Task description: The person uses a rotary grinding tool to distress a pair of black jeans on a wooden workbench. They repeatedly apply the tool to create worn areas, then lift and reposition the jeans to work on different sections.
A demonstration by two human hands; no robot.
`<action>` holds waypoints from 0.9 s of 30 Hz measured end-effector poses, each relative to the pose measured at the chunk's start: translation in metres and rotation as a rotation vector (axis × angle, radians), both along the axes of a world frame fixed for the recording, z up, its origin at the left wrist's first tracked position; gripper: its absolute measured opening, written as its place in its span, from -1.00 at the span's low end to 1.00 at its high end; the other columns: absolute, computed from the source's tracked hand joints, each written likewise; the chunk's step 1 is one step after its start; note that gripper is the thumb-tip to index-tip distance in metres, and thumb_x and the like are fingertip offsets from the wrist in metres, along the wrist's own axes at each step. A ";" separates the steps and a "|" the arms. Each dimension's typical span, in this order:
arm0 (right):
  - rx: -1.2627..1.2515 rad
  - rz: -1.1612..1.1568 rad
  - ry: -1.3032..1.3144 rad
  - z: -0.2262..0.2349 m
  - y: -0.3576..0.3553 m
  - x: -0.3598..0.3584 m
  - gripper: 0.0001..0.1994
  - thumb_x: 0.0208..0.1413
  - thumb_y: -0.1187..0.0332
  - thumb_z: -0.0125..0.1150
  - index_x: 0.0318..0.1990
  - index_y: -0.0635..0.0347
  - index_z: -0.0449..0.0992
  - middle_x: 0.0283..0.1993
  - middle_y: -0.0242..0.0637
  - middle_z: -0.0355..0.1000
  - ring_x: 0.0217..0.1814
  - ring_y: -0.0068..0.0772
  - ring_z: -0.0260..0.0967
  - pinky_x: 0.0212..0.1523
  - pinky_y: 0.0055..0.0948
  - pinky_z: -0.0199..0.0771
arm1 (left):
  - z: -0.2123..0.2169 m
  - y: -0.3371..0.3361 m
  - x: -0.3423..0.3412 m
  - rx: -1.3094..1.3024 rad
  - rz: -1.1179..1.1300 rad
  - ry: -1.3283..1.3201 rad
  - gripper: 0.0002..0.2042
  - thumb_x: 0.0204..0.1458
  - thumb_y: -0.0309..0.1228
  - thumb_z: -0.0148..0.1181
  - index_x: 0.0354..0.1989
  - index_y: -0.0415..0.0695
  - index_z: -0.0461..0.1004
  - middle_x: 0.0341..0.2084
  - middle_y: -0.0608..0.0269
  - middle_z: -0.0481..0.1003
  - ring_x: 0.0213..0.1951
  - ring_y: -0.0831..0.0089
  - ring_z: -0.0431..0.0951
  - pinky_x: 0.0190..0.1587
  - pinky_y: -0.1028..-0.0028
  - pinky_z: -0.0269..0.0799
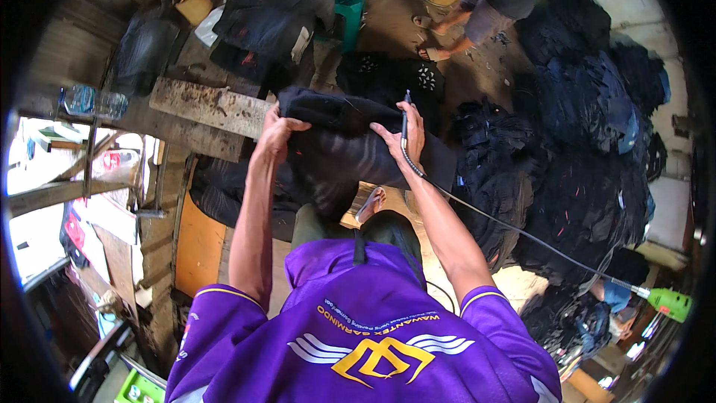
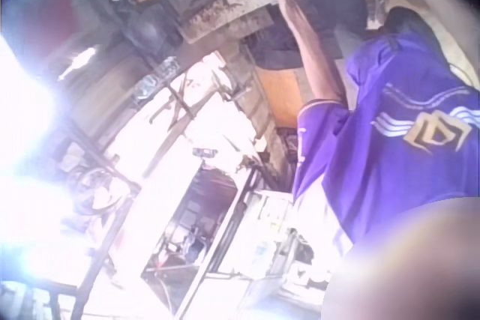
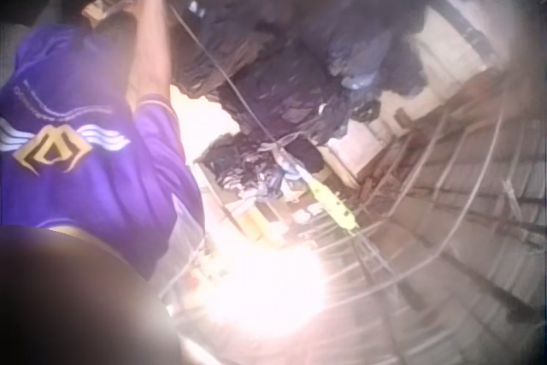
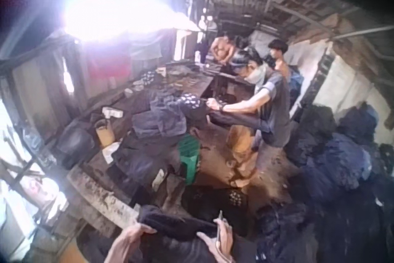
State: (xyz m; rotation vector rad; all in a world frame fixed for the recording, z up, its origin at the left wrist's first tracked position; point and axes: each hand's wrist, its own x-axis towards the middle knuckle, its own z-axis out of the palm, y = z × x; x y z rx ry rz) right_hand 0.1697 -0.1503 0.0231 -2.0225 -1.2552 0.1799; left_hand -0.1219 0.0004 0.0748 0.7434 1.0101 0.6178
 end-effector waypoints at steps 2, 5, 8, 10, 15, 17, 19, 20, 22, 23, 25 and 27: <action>0.030 0.038 -0.019 -0.009 0.014 -0.008 -0.21 -0.08 -0.03 0.76 0.28 0.07 0.54 0.32 0.07 0.56 0.60 0.22 0.29 0.61 0.22 0.15 | 0.001 0.004 -0.013 0.374 -0.069 0.227 -0.28 -0.19 -0.73 0.44 0.30 -0.19 0.52 0.09 0.04 0.65 0.16 0.08 0.63 0.29 0.10 0.54; 0.065 0.063 0.072 -0.013 0.032 -0.010 -0.20 -0.07 -0.05 0.75 0.30 0.05 0.53 0.35 0.07 0.54 0.61 0.23 0.27 0.62 0.22 0.12 | -0.001 -0.016 -0.010 0.679 0.104 0.933 -0.13 -0.18 -0.59 0.55 0.45 -0.13 0.38 0.42 -0.11 0.37 0.49 -0.10 0.30 0.51 -0.07 0.19; 0.296 0.145 0.137 -0.002 0.029 0.003 -0.55 0.19 0.17 0.62 0.11 0.23 0.64 0.07 -0.03 0.67 0.26 0.03 0.58 0.39 -0.07 0.44 | -0.010 -0.059 0.025 1.070 0.201 1.053 0.01 -0.21 -0.31 0.70 0.54 0.06 0.30 0.63 -0.13 0.05 0.64 -0.16 -0.01 0.61 -0.14 -0.12; 0.293 0.182 0.302 0.010 0.012 0.016 -0.76 0.41 0.35 0.41 0.07 0.33 0.69 -0.13 -0.15 0.72 -0.05 -0.23 0.71 0.17 -0.32 0.61 | -0.021 -0.078 0.058 1.206 0.042 1.032 -0.03 -0.08 0.04 0.61 0.56 0.11 0.30 0.66 -0.14 -0.01 0.66 -0.15 -0.07 0.62 -0.15 -0.21; 0.133 0.645 0.355 0.014 -0.031 0.047 -0.71 0.27 0.48 0.40 0.10 0.41 0.69 -0.04 0.06 0.73 -0.02 0.04 0.77 0.03 -0.19 0.77 | -0.055 -0.045 0.094 1.199 -0.022 1.322 -0.04 -0.14 0.48 0.47 0.41 0.18 0.51 0.68 -0.04 0.00 0.68 -0.06 -0.07 0.61 -0.17 -0.24; 0.177 0.758 0.160 0.000 -0.021 0.051 -0.69 0.19 0.51 0.43 0.08 0.44 0.69 0.00 0.10 0.72 0.06 0.13 0.75 0.13 -0.12 0.77 | -0.066 -0.030 0.088 1.265 -0.020 1.214 -0.22 -0.16 0.37 0.56 0.17 0.11 0.71 0.45 0.16 0.45 0.52 0.08 0.31 0.52 -0.04 0.04; 0.201 0.812 0.148 -0.008 -0.011 0.055 -0.67 0.13 0.54 0.44 0.06 0.44 0.69 0.00 0.10 0.72 0.07 0.16 0.74 0.18 -0.08 0.77 | -0.075 -0.018 0.080 1.176 -0.097 1.152 -0.18 -0.17 0.50 0.46 0.05 0.05 0.76 0.24 0.19 0.63 0.37 0.17 0.49 0.45 0.07 0.19; 0.192 0.801 0.146 -0.010 -0.007 0.054 -0.67 0.10 0.56 0.44 0.04 0.45 0.69 -0.02 0.09 0.73 0.07 0.13 0.75 0.20 -0.07 0.77 | -0.079 -0.015 0.078 1.161 -0.095 1.129 -0.22 -0.15 0.49 0.47 0.00 0.05 0.79 0.11 0.22 0.71 0.27 0.23 0.57 0.41 0.18 0.27; 0.224 0.795 0.140 -0.012 0.002 0.052 -0.71 0.07 0.55 0.46 -0.03 0.42 0.72 -0.05 0.04 0.74 0.06 0.10 0.76 0.22 -0.07 0.77 | -0.083 -0.015 0.075 1.157 -0.115 1.160 -0.20 -0.13 0.52 0.45 0.03 0.06 0.78 0.11 0.21 0.70 0.25 0.25 0.57 0.37 0.20 0.30; 0.241 0.794 0.125 -0.012 0.004 0.051 -0.72 0.06 0.55 0.47 -0.05 0.41 0.74 -0.06 0.02 0.75 0.06 0.09 0.76 0.23 -0.08 0.77 | -0.085 -0.016 0.075 1.146 -0.115 1.170 -0.18 -0.13 0.53 0.45 0.04 0.06 0.78 0.09 0.21 0.70 0.25 0.26 0.57 0.35 0.22 0.32; 0.251 0.824 0.091 -0.012 0.008 0.048 -0.74 0.04 0.54 0.49 -0.07 0.39 0.75 -0.07 -0.02 0.75 0.07 0.08 0.76 0.23 -0.09 0.77 | -0.085 -0.017 0.077 1.236 -0.077 1.161 -0.40 -0.07 0.26 0.59 -0.06 0.02 0.77 -0.03 0.31 0.70 0.16 0.25 0.60 0.32 0.22 0.32; 0.238 0.828 0.085 -0.015 0.012 0.045 -0.73 0.03 0.54 0.50 -0.07 0.38 0.76 -0.06 -0.03 0.76 0.08 0.06 0.76 0.23 -0.08 0.77 | -0.081 -0.017 0.078 1.255 -0.086 1.187 -0.38 -0.08 0.29 0.59 -0.07 0.01 0.77 -0.02 0.28 0.70 0.15 0.25 0.60 0.31 0.21 0.33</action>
